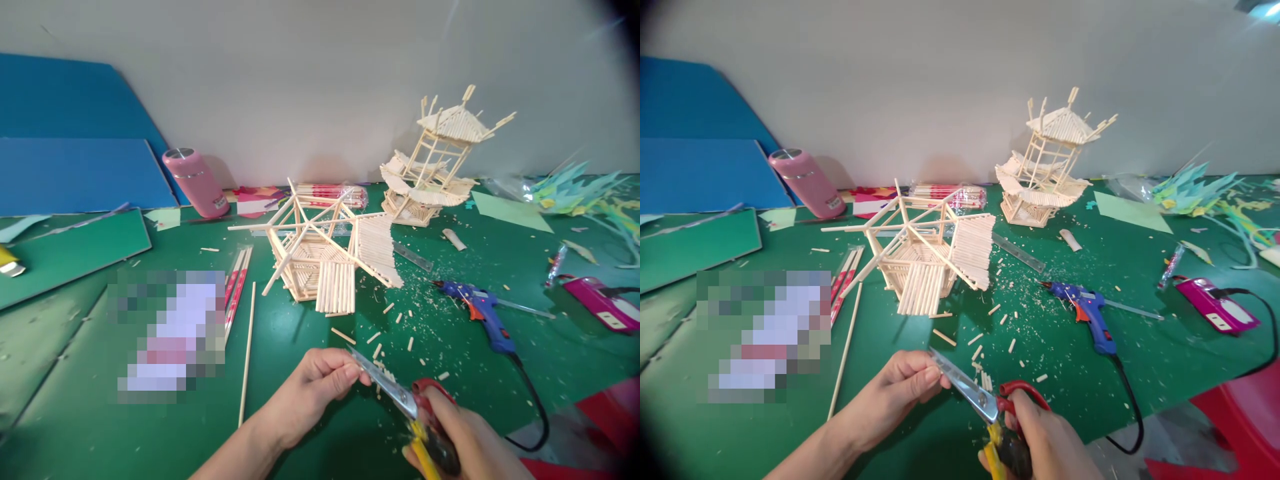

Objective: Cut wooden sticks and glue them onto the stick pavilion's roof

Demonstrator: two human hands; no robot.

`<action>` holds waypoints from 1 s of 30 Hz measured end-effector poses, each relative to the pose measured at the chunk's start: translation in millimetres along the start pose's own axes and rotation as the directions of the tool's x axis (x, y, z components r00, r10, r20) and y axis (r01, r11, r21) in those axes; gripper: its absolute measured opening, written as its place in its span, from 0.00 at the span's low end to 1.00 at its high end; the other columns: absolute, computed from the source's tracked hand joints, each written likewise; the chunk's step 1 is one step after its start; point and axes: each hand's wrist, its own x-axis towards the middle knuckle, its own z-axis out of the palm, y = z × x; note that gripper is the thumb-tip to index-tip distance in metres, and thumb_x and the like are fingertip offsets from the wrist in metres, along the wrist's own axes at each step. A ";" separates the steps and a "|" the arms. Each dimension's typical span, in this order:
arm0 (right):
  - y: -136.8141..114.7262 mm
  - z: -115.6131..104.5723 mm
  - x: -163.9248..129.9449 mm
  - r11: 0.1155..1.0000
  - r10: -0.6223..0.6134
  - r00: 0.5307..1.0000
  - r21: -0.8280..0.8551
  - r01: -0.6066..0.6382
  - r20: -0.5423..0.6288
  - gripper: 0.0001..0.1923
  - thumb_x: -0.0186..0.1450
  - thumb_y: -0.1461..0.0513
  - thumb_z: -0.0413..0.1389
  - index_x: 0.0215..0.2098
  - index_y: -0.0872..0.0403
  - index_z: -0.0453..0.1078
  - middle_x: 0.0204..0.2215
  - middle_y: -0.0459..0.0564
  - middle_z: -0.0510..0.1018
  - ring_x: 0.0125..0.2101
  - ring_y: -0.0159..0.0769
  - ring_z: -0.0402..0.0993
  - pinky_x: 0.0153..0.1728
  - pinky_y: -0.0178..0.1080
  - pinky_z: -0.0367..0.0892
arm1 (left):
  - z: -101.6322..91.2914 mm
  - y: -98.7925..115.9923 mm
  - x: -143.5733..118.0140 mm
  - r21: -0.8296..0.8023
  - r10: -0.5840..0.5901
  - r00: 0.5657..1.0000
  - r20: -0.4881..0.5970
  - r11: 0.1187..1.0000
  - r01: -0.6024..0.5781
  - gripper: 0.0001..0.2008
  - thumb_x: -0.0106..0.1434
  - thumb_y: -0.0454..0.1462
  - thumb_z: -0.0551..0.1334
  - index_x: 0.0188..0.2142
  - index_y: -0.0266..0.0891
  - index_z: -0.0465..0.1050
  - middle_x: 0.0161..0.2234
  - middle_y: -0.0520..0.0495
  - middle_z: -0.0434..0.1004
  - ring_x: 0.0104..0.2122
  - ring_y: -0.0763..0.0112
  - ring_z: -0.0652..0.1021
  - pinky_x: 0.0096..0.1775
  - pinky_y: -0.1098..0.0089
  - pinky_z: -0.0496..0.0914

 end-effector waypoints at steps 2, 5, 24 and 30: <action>1.1 -2.3 5.4 0.998 0.063 0.997 -0.011 -0.063 0.045 0.15 0.56 0.55 0.55 0.40 0.52 0.63 0.24 0.48 0.79 0.26 0.41 0.78 0.23 0.35 0.70 | 1.7 -1.7 0.9 -0.045 -0.009 1.000 0.007 0.999 0.009 0.13 0.58 0.44 0.61 0.27 0.36 0.75 0.17 0.57 0.53 0.20 0.75 0.52 0.24 0.69 0.44; 12.3 -7.5 15.3 0.974 0.215 0.977 -0.072 -0.214 -0.004 0.13 0.59 0.51 0.50 0.35 0.51 0.60 0.25 0.49 0.78 0.27 0.44 0.77 0.23 0.39 0.68 | 4.7 -3.4 1.8 -0.139 -0.014 0.999 0.038 0.990 0.020 0.13 0.58 0.43 0.60 0.27 0.35 0.74 0.16 0.57 0.53 0.20 0.75 0.52 0.24 0.69 0.44; -3.2 -32.2 28.9 0.975 -0.133 0.911 -0.217 0.050 -0.391 0.09 0.63 0.59 0.50 0.41 0.51 0.65 0.38 0.54 0.72 0.39 0.42 0.70 0.38 0.43 0.68 | 17.2 2.0 -3.0 0.095 0.028 0.994 -0.108 0.995 -0.018 0.12 0.57 0.44 0.61 0.29 0.36 0.75 0.22 0.53 0.65 0.23 0.75 0.59 0.26 0.73 0.52; -48.5 -1.0 48.1 0.936 -0.331 0.905 0.034 0.352 -0.266 0.06 0.61 0.67 0.51 0.38 0.53 0.66 0.31 0.49 0.73 0.32 0.35 0.71 0.32 0.38 0.69 | 16.4 -0.3 -2.7 0.222 0.084 0.993 -0.080 0.973 -0.065 0.11 0.60 0.42 0.58 0.32 0.36 0.74 0.27 0.50 0.70 0.29 0.70 0.67 0.33 0.71 0.60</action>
